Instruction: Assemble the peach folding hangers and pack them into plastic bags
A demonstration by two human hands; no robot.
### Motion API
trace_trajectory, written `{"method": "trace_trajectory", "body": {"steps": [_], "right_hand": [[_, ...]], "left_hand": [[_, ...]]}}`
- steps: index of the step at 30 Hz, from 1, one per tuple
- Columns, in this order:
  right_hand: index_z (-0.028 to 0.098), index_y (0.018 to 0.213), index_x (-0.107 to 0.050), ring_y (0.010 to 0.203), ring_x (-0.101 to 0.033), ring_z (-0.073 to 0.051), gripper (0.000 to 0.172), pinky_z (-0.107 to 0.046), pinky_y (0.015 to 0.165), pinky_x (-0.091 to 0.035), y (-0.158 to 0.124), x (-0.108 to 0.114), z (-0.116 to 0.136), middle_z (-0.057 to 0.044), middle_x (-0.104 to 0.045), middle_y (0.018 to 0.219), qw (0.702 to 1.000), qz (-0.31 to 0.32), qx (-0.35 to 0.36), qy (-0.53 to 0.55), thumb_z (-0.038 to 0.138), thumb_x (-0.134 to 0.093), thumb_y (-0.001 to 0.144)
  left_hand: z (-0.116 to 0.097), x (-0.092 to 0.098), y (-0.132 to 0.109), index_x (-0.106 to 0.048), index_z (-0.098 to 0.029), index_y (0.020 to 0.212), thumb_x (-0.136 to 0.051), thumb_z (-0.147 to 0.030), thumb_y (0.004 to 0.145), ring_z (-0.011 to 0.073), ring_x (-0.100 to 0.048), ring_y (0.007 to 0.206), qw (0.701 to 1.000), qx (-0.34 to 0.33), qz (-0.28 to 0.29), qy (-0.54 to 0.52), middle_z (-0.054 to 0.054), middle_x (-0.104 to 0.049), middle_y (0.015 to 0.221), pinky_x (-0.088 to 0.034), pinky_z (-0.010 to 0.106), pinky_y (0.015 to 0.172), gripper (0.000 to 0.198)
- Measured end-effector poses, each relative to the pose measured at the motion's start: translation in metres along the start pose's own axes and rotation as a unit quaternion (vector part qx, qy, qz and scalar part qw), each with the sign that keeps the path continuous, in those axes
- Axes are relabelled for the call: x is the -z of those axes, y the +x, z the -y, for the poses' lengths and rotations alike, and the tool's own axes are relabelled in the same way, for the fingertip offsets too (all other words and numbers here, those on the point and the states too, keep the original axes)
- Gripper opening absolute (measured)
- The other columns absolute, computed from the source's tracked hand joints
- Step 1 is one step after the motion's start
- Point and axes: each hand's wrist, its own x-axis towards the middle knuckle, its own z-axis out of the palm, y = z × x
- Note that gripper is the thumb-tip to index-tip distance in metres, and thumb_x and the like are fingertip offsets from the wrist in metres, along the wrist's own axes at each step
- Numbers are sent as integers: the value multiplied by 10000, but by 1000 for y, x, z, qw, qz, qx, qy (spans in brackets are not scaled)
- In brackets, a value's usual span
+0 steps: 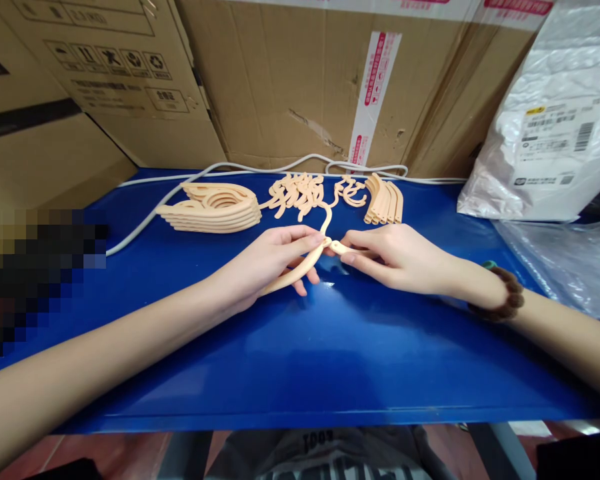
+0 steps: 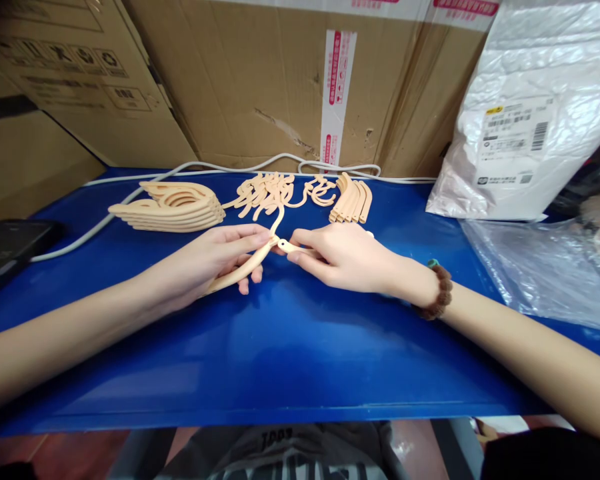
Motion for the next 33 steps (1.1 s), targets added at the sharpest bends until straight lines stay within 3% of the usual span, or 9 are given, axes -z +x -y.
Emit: {"method": "trace_trajectory", "body": {"steps": [7, 14, 19, 27, 33], "right_hand": [[167, 1062, -676, 753, -621, -165, 388, -271, 645, -343, -1, -2, -3, -66, -713, 929, 999, -20, 21, -21, 428, -389, 1044], [179, 1040, -692, 749, -628, -157, 365, -260, 619, -334, -2, -6, -2, -62, -735, 956, 996, -55, 37, -55, 426, -423, 1039], [184, 1059, -705, 756, -634, -157, 372, -261, 608, -332, -2, -6, 0, -52, -741, 947, 996, -56, 40, -62, 424, -422, 1043], [179, 1071, -712, 758, -636, -158, 380, -259, 609, -345, -2, -10, -2, -56, -746, 962, 996, -46, 45, -57, 407, -410, 1043], [165, 1073, -709, 760, -644, -167, 404, -268, 631, -358, -2, -11, 0, -71, -742, 966, 998, -24, 29, -51, 416, -393, 1048]], "left_hand": [[0, 4, 2, -714, -138, 919, -657, -322, 918, 102, -623, 515, 1000, 5, 13, -4, 28, -684, 632, -524, 151, 465, 192], [-1, 15, 8, -768, -170, 958, -697, -301, 893, 126, -688, 663, 999, 27, 44, 2, 45, -743, 776, -543, 154, 511, 163], [2, 16, 9, -775, -177, 929, -713, -323, 874, 149, -712, 781, 999, 0, 42, 18, 66, -767, 894, -562, 168, 567, 167], [-2, 5, 7, -724, -128, 848, -673, -238, 873, 101, -646, 563, 999, 2, -10, 45, 39, -734, 718, -540, 171, 528, 124], [0, 4, 6, -707, -117, 847, -670, -257, 877, 104, -648, 594, 997, -27, -11, 66, 36, -720, 706, -538, 170, 543, 147]]}}
